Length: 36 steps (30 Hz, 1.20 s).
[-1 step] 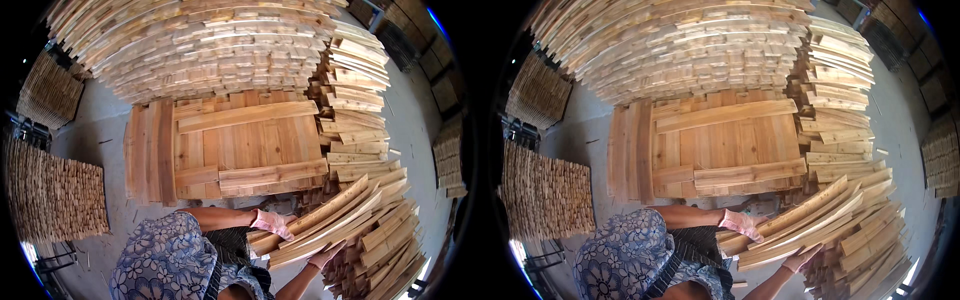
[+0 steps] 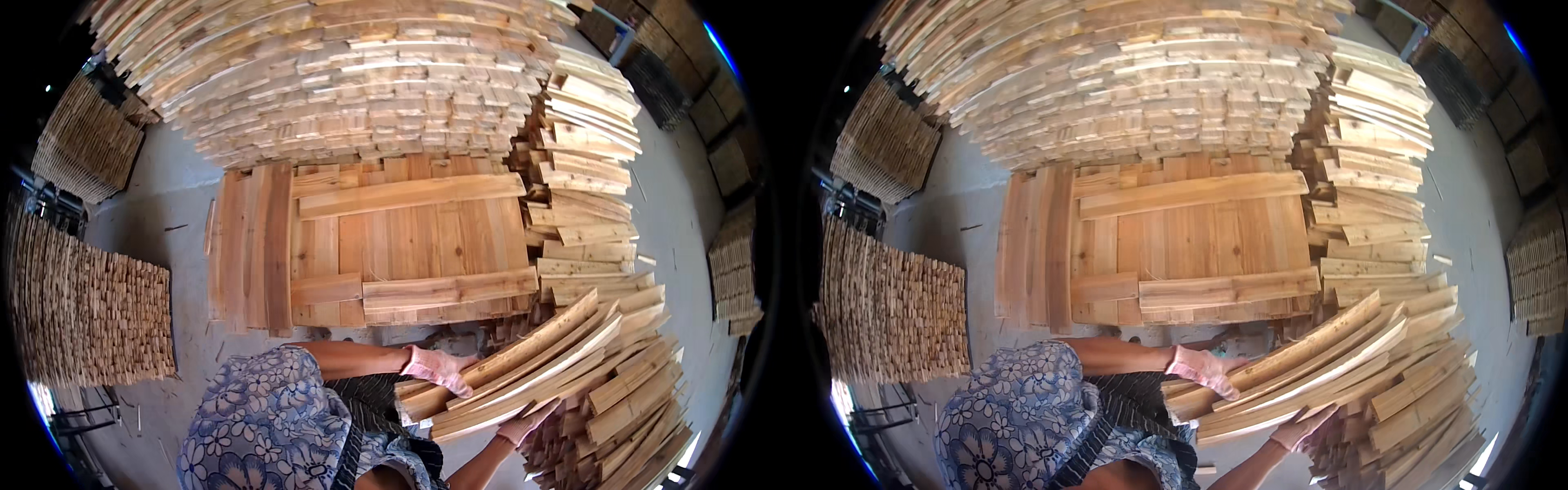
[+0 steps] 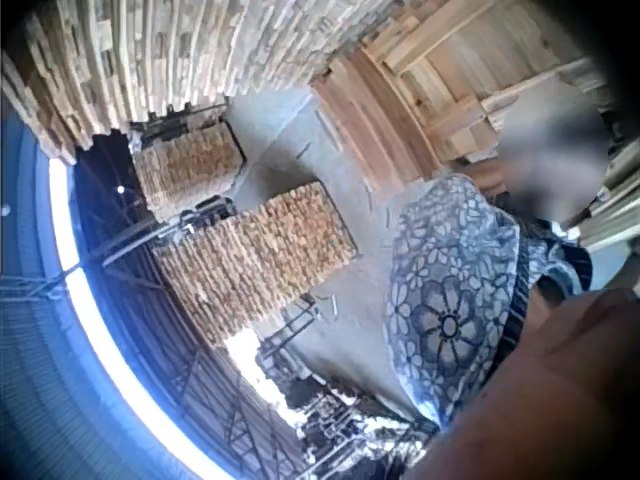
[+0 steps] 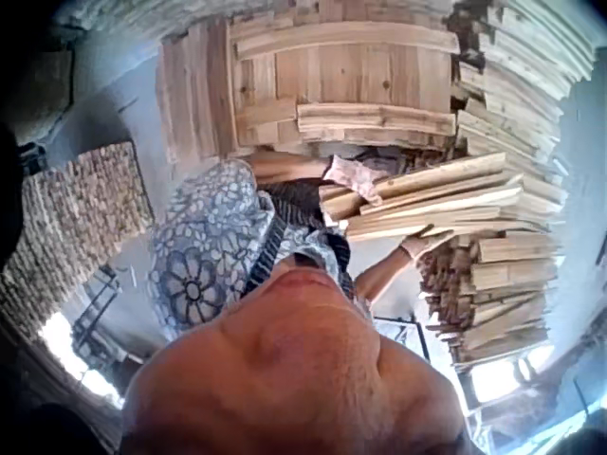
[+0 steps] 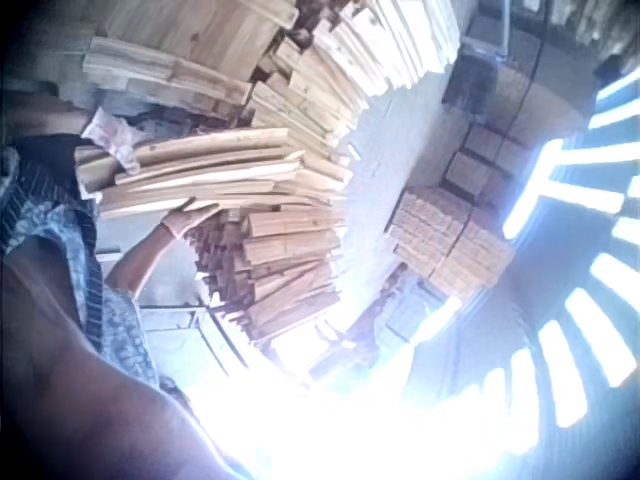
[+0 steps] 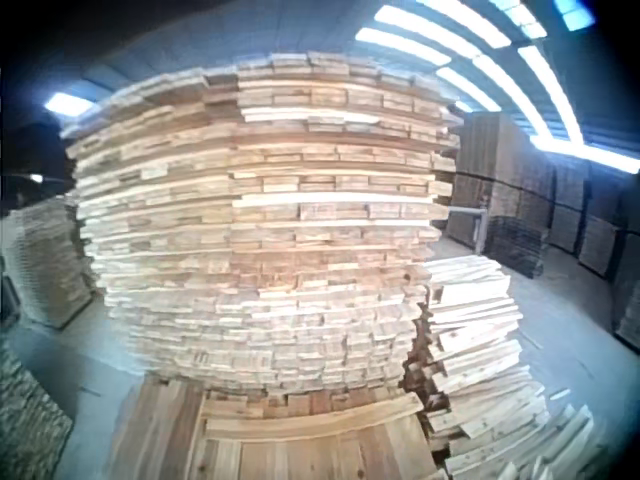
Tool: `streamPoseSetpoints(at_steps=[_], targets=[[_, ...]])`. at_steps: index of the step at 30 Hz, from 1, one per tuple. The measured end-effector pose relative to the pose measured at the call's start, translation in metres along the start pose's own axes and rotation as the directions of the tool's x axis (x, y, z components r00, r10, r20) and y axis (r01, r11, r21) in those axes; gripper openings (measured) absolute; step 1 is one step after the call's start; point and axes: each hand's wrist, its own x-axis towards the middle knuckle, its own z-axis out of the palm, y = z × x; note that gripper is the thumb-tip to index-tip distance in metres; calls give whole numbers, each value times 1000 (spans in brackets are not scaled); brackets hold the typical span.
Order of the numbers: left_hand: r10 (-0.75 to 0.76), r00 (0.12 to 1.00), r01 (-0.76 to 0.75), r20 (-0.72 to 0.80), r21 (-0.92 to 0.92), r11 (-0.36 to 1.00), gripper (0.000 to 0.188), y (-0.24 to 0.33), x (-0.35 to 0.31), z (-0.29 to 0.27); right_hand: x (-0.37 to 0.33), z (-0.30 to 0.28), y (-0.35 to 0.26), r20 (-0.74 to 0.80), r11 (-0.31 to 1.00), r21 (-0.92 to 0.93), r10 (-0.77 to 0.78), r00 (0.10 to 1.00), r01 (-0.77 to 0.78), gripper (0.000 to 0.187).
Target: The person stacks wooden planks in a lumber yard. They pick up planks from a pile and place them onto a growing stack, repeating this process continuously.
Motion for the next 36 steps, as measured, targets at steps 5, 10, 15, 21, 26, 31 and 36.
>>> streamPoseSetpoints(at_steps=[5, 10, 15, 21, 26, 31, 36], targets=[[311, 941, -314, -134, -689, 653, 76, -129, -56, -20, -41, 90, -54, 238, 843, 424, 250, 938, -332, 73], [261, 764, -560, -590, -407, 721, 107, -115, -98, -7, -21, 186, -127, 700, 722, 385, 177, 691, -575, 71], [204, 557, -479, -805, -111, 871, 123, -87, -126, -52, -1, 311, -103, 781, 848, 209, 155, 605, -488, 63], [-108, 199, -115, -974, -133, 984, 75, -80, -107, -109, 18, 335, -61, 724, 927, -359, 350, 595, -108, 68], [-137, 72, -78, -988, -143, 987, 69, -91, -116, -91, 6, 303, -8, 843, 877, -304, 65, 534, 373, 87], [-287, -223, 82, -931, -312, 947, 68, -94, -174, -54, -20, 292, -14, 846, 762, -440, 174, 504, 475, 96], [-161, -471, 433, -867, -386, 814, 70, -150, -197, -112, 15, 357, -31, 830, 793, -405, 110, 547, 455, 85]])
